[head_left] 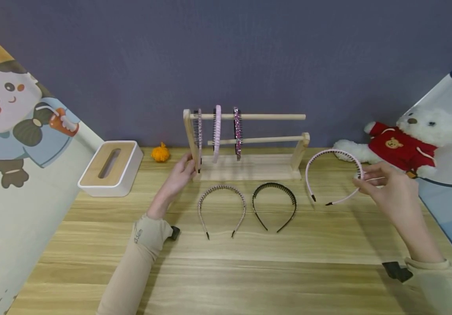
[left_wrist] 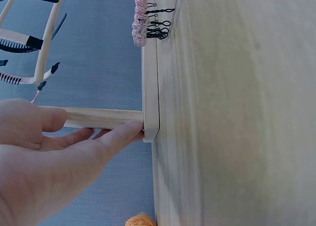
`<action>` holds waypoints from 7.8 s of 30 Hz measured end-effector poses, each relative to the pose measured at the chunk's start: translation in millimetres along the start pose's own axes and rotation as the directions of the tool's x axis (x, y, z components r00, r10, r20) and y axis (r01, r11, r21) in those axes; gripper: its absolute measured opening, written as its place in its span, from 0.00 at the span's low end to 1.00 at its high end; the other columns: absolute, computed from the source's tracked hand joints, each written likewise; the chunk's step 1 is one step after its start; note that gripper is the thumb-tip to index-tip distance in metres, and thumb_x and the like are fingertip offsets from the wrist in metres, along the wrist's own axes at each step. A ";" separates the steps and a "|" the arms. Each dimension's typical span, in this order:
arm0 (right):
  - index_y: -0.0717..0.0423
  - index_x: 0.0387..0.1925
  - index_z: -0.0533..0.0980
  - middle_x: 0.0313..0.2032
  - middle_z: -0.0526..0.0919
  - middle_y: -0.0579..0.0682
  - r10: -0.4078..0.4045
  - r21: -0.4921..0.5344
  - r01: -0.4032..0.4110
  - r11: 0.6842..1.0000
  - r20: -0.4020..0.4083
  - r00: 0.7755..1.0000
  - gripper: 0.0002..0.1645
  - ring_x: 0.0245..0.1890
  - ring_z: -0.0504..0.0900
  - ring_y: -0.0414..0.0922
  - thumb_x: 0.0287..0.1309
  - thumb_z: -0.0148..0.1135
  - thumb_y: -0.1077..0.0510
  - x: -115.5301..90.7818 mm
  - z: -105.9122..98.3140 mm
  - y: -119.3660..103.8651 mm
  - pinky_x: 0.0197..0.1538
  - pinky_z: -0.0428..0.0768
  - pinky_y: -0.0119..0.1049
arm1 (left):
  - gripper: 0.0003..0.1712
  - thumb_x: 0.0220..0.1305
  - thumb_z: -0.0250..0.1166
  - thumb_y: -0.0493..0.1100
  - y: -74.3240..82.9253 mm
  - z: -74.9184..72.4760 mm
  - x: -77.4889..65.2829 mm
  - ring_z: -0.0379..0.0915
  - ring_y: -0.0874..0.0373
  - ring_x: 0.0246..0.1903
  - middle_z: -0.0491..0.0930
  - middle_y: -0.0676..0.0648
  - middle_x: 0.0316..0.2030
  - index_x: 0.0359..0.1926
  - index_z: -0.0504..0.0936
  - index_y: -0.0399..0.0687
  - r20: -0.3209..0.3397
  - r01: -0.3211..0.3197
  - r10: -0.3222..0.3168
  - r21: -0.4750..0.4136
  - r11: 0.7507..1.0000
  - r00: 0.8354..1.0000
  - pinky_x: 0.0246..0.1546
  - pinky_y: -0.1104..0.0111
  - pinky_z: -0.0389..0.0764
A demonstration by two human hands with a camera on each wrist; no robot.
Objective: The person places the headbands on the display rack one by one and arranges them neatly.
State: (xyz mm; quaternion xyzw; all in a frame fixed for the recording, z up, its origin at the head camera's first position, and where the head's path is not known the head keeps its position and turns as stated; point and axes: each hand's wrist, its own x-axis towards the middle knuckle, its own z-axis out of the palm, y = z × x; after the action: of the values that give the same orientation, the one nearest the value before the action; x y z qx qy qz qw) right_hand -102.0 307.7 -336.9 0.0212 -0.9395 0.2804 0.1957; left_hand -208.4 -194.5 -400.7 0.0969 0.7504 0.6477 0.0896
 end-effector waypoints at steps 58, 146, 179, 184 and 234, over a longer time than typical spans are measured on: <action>0.69 0.52 0.83 0.43 0.89 0.69 0.002 0.061 0.008 0.998 -0.164 0.986 0.24 0.33 0.69 0.08 0.57 0.82 0.65 5.3 -10.0 -50.6 0.30 0.67 0.13 | 0.30 0.89 0.40 0.40 1.1 1.8 0.1 0.68 0.41 0.65 0.66 0.27 0.71 0.83 0.52 0.31 -0.023 0.026 -0.024 0.058 0.998 0.999 0.70 0.51 0.72; 0.73 0.41 0.79 0.33 0.80 0.27 -0.061 0.300 0.146 0.943 -0.277 0.959 0.18 0.32 0.81 0.22 0.56 0.81 0.68 51.3 16.5 -122.0 0.39 0.78 0.16 | 0.32 0.89 0.40 0.41 1.0 0.8 -1.7 0.61 0.36 0.74 0.61 0.27 0.75 0.83 0.48 0.31 -0.006 0.018 -0.018 0.016 1.000 1.000 0.77 0.50 0.63; 0.70 0.37 0.79 0.41 0.91 0.58 -0.174 0.365 0.251 0.897 -0.232 0.957 0.17 0.33 0.81 0.22 0.56 0.81 0.66 77.7 50.4 -156.6 0.39 0.79 0.19 | 0.31 0.89 0.40 0.40 -0.5 0.5 0.3 0.63 0.35 0.73 0.62 0.27 0.74 0.84 0.49 0.31 -0.008 0.018 -0.018 0.007 1.000 1.000 0.76 0.49 0.65; 0.68 0.36 0.78 0.41 0.91 0.57 -0.179 0.358 0.248 0.900 -0.217 0.960 0.17 0.33 0.80 0.20 0.55 0.82 0.66 80.6 57.0 -160.1 0.41 0.78 0.20 | 0.31 0.89 0.41 0.40 0.7 1.7 -0.1 0.64 0.35 0.72 0.62 0.27 0.74 0.83 0.49 0.31 -0.014 0.019 -0.019 0.002 1.000 1.000 0.76 0.49 0.66; 0.64 0.39 0.79 0.35 0.89 0.59 -0.200 0.370 0.218 0.903 -0.087 0.976 0.21 0.34 0.89 0.55 0.50 0.85 0.66 77.1 100.6 -162.5 0.66 0.67 0.49 | 0.30 0.89 0.40 0.40 1.7 0.1 -1.3 0.65 0.35 0.70 0.64 0.26 0.71 0.83 0.51 0.31 -0.013 0.011 -0.011 0.031 0.999 1.000 0.75 0.46 0.67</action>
State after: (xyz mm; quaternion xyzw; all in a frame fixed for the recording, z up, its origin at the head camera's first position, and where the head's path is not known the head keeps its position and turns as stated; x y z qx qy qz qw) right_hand -184.7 122.4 -300.4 0.1526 -0.8555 0.4333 0.2387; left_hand -207.1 -194.5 -399.0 0.0900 0.7613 0.6362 0.0867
